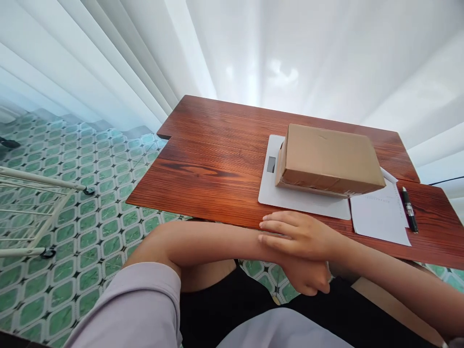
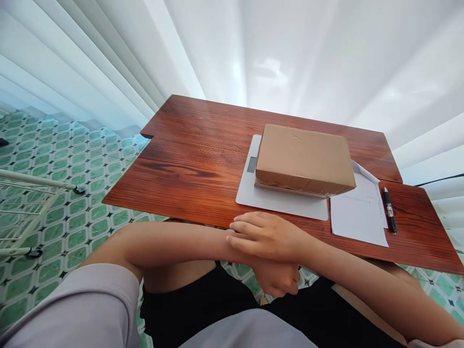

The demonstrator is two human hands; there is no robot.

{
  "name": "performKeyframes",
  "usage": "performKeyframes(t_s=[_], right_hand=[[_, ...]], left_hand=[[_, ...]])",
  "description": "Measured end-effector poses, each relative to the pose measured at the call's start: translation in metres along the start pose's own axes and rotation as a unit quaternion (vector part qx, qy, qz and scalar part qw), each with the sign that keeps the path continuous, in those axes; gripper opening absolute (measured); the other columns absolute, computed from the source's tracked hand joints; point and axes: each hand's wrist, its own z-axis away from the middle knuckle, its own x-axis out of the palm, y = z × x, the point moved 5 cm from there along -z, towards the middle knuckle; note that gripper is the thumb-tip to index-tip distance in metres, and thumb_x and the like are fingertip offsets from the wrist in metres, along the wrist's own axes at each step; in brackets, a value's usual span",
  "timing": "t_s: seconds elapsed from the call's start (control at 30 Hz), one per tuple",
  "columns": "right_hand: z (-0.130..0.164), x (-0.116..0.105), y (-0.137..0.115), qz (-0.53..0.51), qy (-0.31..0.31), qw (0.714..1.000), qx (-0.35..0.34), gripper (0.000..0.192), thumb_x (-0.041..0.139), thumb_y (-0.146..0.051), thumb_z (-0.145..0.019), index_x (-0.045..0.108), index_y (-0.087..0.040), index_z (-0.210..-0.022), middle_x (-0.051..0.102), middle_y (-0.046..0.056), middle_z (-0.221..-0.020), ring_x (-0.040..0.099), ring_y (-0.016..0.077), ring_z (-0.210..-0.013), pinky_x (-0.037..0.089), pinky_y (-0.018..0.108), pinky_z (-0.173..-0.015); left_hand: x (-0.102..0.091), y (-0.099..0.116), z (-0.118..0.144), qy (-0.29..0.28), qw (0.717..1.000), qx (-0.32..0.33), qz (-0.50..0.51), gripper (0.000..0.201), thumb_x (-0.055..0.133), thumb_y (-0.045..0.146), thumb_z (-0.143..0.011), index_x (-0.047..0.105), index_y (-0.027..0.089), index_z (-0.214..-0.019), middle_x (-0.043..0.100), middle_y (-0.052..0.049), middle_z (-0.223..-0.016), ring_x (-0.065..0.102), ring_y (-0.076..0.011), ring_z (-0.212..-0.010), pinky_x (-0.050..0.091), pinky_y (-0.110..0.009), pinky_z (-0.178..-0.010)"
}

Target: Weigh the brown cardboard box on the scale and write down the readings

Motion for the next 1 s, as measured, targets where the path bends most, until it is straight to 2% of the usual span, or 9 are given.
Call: performKeyframes(t_s=[0.1,0.17,0.23,0.4,0.53,0.63,0.8,0.9,1.0], right_hand=[[0.007,-0.031,0.003,0.062,0.077,0.995,-0.002,0.031,0.057,-0.01,-0.099,0.067,-0.021,-0.127,0.07,0.009,-0.128,0.063,0.0254,-0.124,0.06,0.04,-0.1],[0.015,-0.05,0.006,0.1,0.128,0.987,0.02,0.033,0.051,-0.004,-0.099,0.063,-0.018,-0.126,0.071,0.01,-0.123,0.066,0.0247,-0.12,0.059,0.041,-0.099],[0.025,-0.064,0.01,0.126,0.168,0.977,0.047,0.035,0.051,-0.002,-0.097,0.062,-0.019,-0.126,0.072,0.009,-0.119,0.067,0.0241,-0.117,0.058,0.041,-0.099],[0.061,-0.087,0.028,0.164,0.294,0.931,0.142,0.037,0.055,-0.007,-0.096,0.063,-0.028,-0.126,0.071,0.007,-0.117,0.069,0.0253,-0.115,0.058,0.045,-0.098],[0.095,-0.098,0.045,0.212,0.436,0.843,0.233,0.023,0.051,-0.019,-0.1,0.066,-0.025,-0.116,0.068,0.011,-0.115,0.066,0.0292,-0.116,0.056,0.051,-0.1],[0.116,-0.098,0.057,0.214,0.513,0.781,0.286,0.024,0.048,-0.027,-0.102,0.064,-0.022,-0.119,0.065,0.014,-0.12,0.062,0.031,-0.121,0.053,0.056,-0.104],[0.152,-0.08,0.092,0.082,0.549,0.741,0.379,0.041,0.042,-0.04,-0.105,0.053,-0.024,-0.142,0.055,0.014,-0.144,0.051,0.0278,-0.139,0.046,0.054,-0.115],[0.173,-0.061,0.117,-0.051,0.549,0.715,0.43,0.049,0.038,-0.048,-0.108,0.046,-0.025,-0.149,0.05,0.013,-0.154,0.047,0.0253,-0.146,0.037,0.052,-0.123],[0.184,-0.042,0.136,-0.139,0.513,0.709,0.463,0.057,0.031,-0.059,-0.109,0.04,-0.026,-0.155,0.048,0.013,-0.157,0.046,0.024,-0.147,0.043,0.049,-0.12]], left_hand=[[-0.008,0.023,-0.007,-0.093,0.986,0.139,0.012,0.027,0.054,0.026,-0.087,0.075,0.029,-0.071,0.062,-0.001,-0.075,0.063,-0.0243,-0.08,0.053,-0.04,-0.078],[-0.016,0.046,0.003,-0.214,0.907,0.363,-0.008,0.021,0.061,0.022,-0.086,0.066,0.026,-0.065,0.06,0.001,-0.072,0.059,-0.0199,-0.07,0.051,-0.034,-0.069],[-0.033,0.052,0.004,-0.209,0.88,0.423,-0.058,0.023,0.06,0.021,-0.088,0.059,0.024,-0.066,0.063,0.001,-0.073,0.057,-0.0181,-0.068,0.045,-0.035,-0.063],[-0.077,0.051,-0.006,-0.054,0.925,0.365,-0.091,0.019,0.054,0.019,-0.087,0.054,0.022,-0.068,0.062,0.001,-0.071,0.053,-0.0152,-0.065,0.039,-0.034,-0.059],[-0.115,0.045,-0.008,0.114,0.939,0.321,-0.055,0.018,0.046,0.01,-0.081,0.054,0.022,-0.071,0.057,0.001,-0.066,0.049,-0.0144,-0.061,0.039,-0.031,-0.059],[-0.142,0.035,-0.008,0.253,0.926,0.279,-0.012,0.022,0.044,0.004,-0.081,0.057,0.022,-0.076,0.054,0.002,-0.064,0.047,-0.0136,-0.059,0.039,-0.029,-0.06],[-0.171,-0.007,-0.013,0.453,0.88,0.131,0.059,0.023,0.046,0.013,-0.095,0.067,0.023,-0.095,0.058,0.001,-0.075,0.049,-0.0129,-0.065,0.04,-0.027,-0.062],[-0.172,-0.04,-0.021,0.484,0.86,0.057,0.153,0.025,0.047,0.022,-0.096,0.064,0.024,-0.114,0.059,-0.001,-0.083,0.057,-0.015,-0.077,0.048,-0.027,-0.072],[-0.164,-0.067,-0.03,0.461,0.863,-0.031,0.206,0.04,0.049,0.03,-0.094,0.055,0.025,-0.134,0.064,-0.007,-0.115,0.062,-0.018,-0.11,0.053,-0.03,-0.097]])
